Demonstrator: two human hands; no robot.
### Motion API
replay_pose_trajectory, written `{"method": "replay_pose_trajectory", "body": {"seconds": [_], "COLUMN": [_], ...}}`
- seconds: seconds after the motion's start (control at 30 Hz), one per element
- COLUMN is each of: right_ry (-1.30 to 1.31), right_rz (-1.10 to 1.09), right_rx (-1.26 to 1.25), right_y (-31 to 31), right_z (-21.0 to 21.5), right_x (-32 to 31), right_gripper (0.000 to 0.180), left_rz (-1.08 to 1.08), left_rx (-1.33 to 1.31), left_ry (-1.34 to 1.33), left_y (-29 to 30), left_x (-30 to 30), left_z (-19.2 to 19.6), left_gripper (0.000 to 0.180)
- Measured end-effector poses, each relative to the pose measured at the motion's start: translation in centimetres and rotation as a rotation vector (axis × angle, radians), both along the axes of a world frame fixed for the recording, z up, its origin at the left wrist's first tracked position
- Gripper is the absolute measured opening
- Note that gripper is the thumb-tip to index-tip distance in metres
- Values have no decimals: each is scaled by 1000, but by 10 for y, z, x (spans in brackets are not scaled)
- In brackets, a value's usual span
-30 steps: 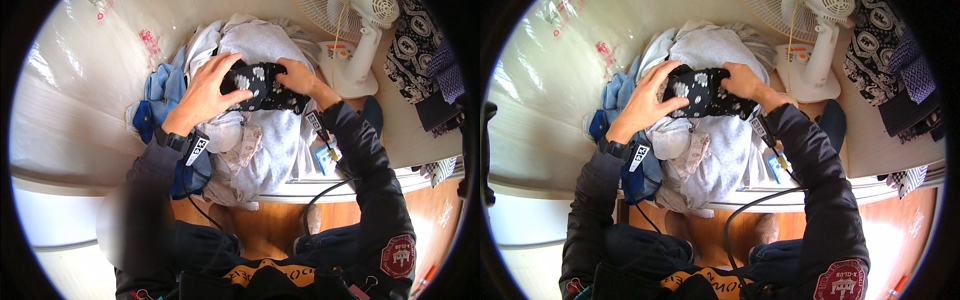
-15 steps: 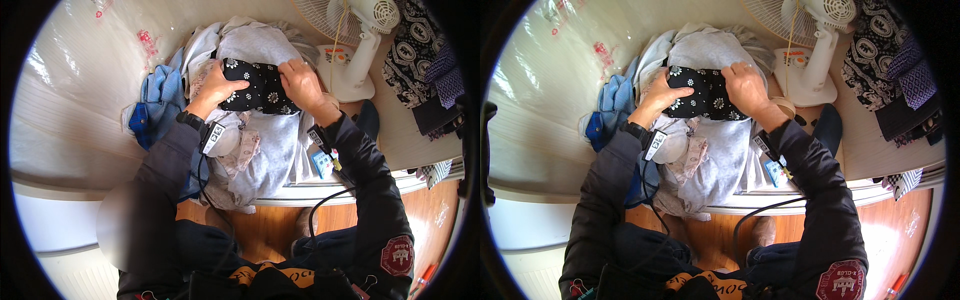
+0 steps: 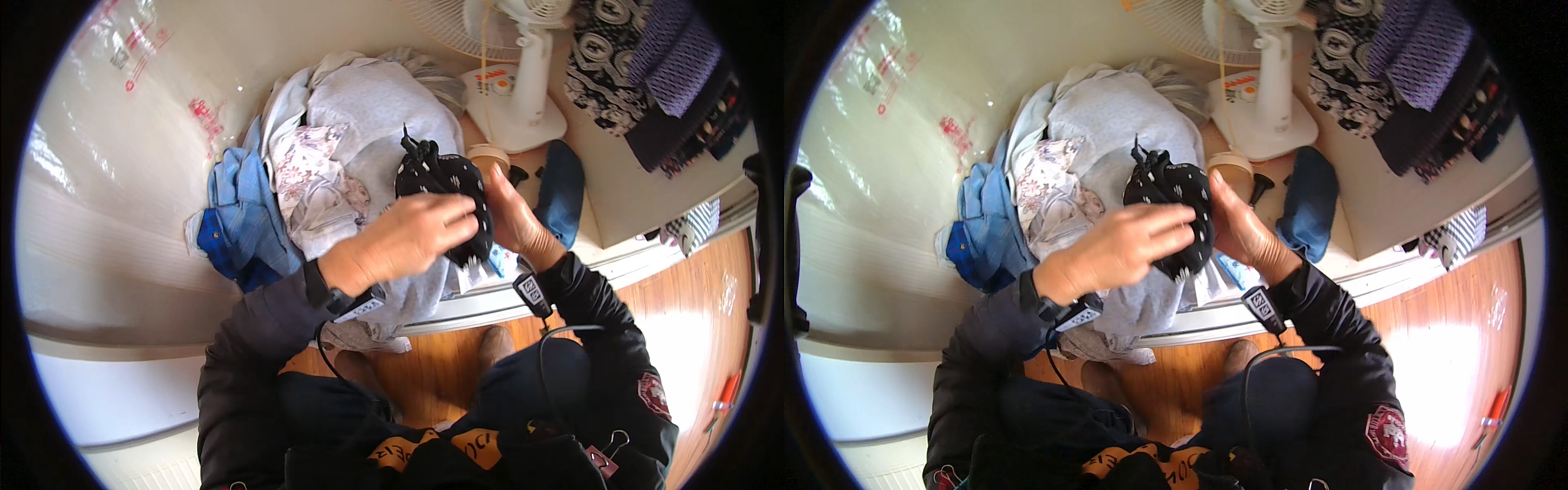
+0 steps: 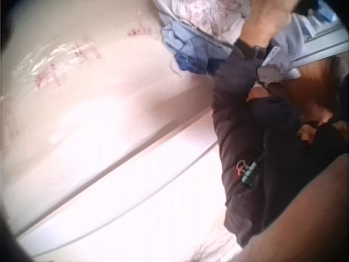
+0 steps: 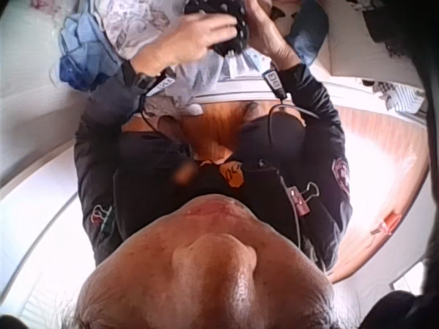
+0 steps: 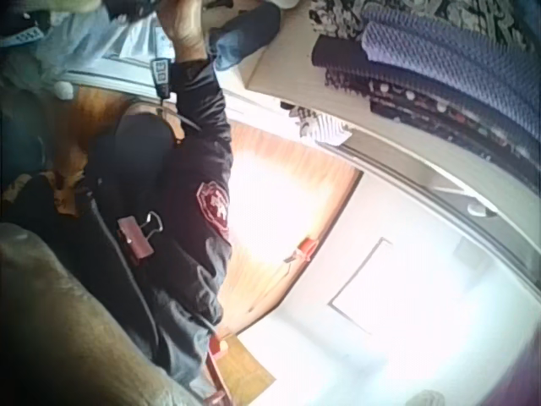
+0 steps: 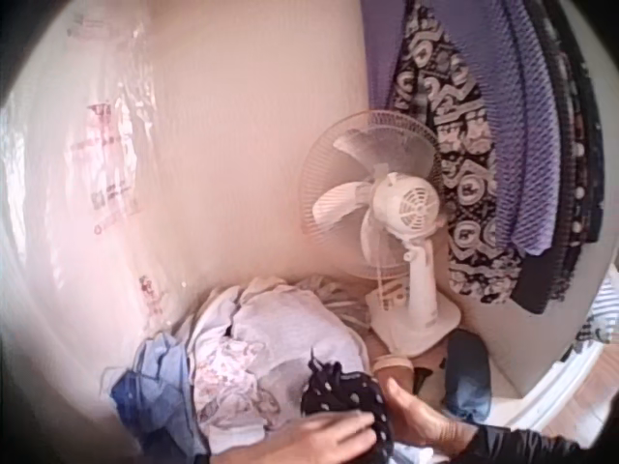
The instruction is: The person sits on the floor and folds a black floral garment, then picks up a white floral garment, unfolds it, and folds it neatly. The person handles the garments by hand and places them on a pile.
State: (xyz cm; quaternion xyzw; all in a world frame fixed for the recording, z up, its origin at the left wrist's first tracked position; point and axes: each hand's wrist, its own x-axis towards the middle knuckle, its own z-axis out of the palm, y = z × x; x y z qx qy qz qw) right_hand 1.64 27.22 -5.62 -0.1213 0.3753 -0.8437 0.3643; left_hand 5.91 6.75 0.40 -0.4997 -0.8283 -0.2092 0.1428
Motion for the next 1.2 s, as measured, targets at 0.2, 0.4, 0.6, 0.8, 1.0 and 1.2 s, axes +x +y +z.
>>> {"method": "replay_pose_trajectory", "body": {"seconds": [0.2, 0.4, 0.6, 0.8, 1.0, 1.2], "right_ry": [-103, 29, 209, 286, 637, 519], "right_rz": [-375, -614, -925, -1470, -1544, -1229], "right_rx": [65, 38, 149, 394, 274, 523], "right_y": [31, 68, 166, 270, 373, 447], "right_z": [-5, 9, 31, 64, 134, 161], "right_x": [52, 68, 135, 214, 159, 42], "right_gripper": [36, 23, 46, 44, 28, 28], "left_rz": [-142, -279, -198, -70, -24, 51], "left_rx": [-195, -186, -133, -172, -208, -209], "left_ry": [278, 160, -46, -129, -150, -185], "left_y": [57, 71, 45, 24, 21, 5], "left_x": [41, 47, 53, 49, 46, 38], "left_z": [-3, 27, 50, 33, 26, 17], "left_gripper": [17, 35, 58, 55, 53, 49]}}
